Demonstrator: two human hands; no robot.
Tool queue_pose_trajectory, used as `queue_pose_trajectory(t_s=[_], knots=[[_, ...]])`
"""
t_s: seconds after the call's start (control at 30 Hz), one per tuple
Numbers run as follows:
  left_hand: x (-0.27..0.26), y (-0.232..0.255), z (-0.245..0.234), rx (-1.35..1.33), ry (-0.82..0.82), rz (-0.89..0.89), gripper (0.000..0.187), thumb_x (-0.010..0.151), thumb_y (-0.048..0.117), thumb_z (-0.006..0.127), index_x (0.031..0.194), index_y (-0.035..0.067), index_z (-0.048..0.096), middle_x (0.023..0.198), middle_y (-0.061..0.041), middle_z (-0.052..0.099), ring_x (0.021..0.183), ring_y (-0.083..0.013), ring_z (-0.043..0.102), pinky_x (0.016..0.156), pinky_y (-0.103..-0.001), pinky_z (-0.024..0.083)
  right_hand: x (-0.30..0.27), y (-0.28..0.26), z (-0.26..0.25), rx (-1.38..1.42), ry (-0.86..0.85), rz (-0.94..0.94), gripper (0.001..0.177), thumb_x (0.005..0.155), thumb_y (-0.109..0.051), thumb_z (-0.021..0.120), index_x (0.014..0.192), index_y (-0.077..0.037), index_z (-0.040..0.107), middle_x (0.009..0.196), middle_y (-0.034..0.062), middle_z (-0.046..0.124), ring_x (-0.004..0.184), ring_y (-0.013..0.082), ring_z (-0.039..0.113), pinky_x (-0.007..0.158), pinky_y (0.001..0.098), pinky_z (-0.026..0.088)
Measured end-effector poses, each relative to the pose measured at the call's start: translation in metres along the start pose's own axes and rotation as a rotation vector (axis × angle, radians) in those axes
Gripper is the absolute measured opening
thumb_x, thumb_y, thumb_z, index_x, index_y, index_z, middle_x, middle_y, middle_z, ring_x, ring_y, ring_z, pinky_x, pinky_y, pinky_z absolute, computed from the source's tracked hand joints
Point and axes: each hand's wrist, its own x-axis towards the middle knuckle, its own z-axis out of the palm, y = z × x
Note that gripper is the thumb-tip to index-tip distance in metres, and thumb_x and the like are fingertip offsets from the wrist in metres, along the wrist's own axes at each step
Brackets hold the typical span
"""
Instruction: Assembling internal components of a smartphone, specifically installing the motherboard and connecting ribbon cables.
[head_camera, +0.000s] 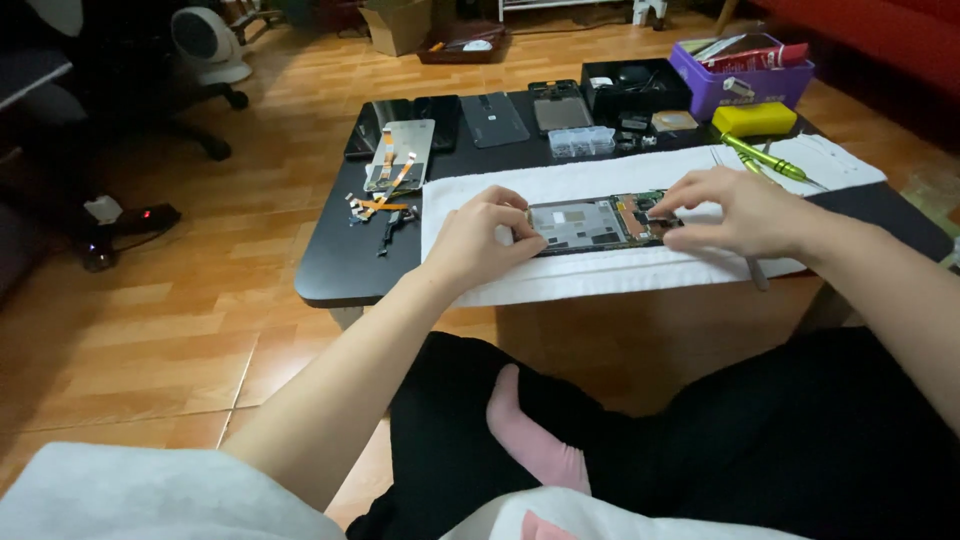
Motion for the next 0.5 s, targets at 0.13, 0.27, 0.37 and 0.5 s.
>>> queue_pose_trajectory(t_s=[0.13,0.27,0.37,0.5], knots=[[-0.002,-0.002,0.000,0.009,-0.014,0.007,0.025,0.086,0.043,0.074,0.085,0.020,0.083,0.137,-0.004,0.069,0.117,-0.0248,0.067,0.095,-0.043,0.049,0.002,0.005,0.006,0.022,0.043,0.011,0.044,0.080,-0.033,0.080,0.124,-0.029,0.079,0.142,0.0040,0.067,0.145,0.0215,0.049,0.117,0.0478,0.037],[-0.004,0.001,-0.002,-0.008,-0.001,-0.008,0.020,0.084,0.039,0.077,0.088,0.020,0.083,0.142,-0.007,0.064,0.127,-0.0263,0.060,0.101,-0.046,0.046,0.002,-0.011,-0.001,0.126,0.013,0.142,0.029,0.084,-0.026,0.080,0.113,-0.021,0.085,0.127,-0.0012,0.073,0.126,0.0205,0.060,0.108,0.0433,0.042],[-0.003,0.008,-0.005,-0.022,-0.057,-0.093,0.021,0.083,0.041,0.075,0.088,0.022,0.083,0.148,-0.008,0.061,0.136,-0.0246,0.056,0.101,-0.045,0.044,0.013,-0.005,-0.001,0.095,-0.020,0.116,0.026,0.084,-0.025,0.082,0.108,-0.018,0.086,0.124,-0.0025,0.075,0.122,0.0196,0.063,0.107,0.0417,0.044],[0.001,0.007,-0.007,-0.023,-0.105,-0.155,0.022,0.080,0.045,0.072,0.087,0.026,0.081,0.147,-0.004,0.063,0.129,-0.0199,0.063,0.092,-0.041,0.046,0.019,0.001,-0.001,0.108,-0.052,0.108,0.025,0.082,-0.025,0.084,0.105,-0.016,0.086,0.129,-0.0038,0.072,0.125,0.0185,0.062,0.111,0.0419,0.043]])
